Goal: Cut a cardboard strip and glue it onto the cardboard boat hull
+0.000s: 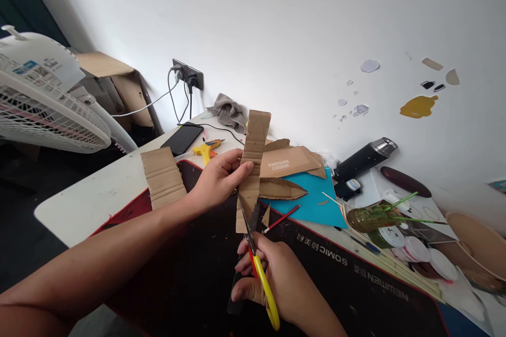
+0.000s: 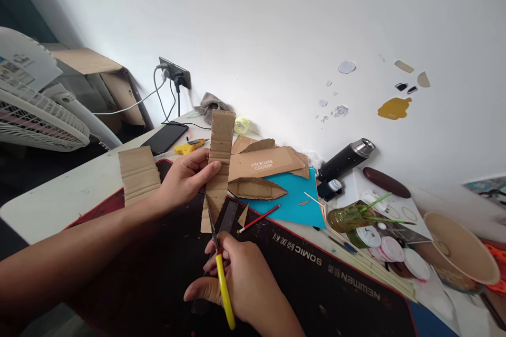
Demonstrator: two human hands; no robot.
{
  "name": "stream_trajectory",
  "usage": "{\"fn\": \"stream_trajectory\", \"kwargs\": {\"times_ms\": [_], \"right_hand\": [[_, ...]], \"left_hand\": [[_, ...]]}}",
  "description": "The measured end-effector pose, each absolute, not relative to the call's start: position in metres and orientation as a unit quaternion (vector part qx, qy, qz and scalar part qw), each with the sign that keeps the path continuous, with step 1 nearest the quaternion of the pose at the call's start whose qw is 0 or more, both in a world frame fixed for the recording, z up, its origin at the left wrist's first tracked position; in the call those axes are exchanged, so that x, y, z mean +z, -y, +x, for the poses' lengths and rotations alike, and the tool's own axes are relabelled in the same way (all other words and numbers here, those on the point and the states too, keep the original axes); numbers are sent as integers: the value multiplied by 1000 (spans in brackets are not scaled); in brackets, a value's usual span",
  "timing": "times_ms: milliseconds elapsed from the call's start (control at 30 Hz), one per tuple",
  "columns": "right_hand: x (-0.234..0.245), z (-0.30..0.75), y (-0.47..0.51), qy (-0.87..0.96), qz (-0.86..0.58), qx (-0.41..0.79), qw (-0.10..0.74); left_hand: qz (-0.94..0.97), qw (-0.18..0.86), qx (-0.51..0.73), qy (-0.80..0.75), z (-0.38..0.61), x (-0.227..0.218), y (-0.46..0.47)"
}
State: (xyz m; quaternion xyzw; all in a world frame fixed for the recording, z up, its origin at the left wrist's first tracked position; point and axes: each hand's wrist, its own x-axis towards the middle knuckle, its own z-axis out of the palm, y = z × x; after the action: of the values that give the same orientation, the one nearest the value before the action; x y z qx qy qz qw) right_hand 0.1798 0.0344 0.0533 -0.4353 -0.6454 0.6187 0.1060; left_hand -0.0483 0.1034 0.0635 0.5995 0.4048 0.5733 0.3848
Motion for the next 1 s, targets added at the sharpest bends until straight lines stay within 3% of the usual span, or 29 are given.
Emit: {"fn": "stream_trajectory", "kwargs": {"times_ms": [533,1000], "right_hand": [[55,182,-35,638,-430,632,94],[34,176,-31,650,-434,600,172]], "left_hand": [[596,377,574,-415,-48,65,-101],[562,407,595,-406,-45,65,-101]]}}
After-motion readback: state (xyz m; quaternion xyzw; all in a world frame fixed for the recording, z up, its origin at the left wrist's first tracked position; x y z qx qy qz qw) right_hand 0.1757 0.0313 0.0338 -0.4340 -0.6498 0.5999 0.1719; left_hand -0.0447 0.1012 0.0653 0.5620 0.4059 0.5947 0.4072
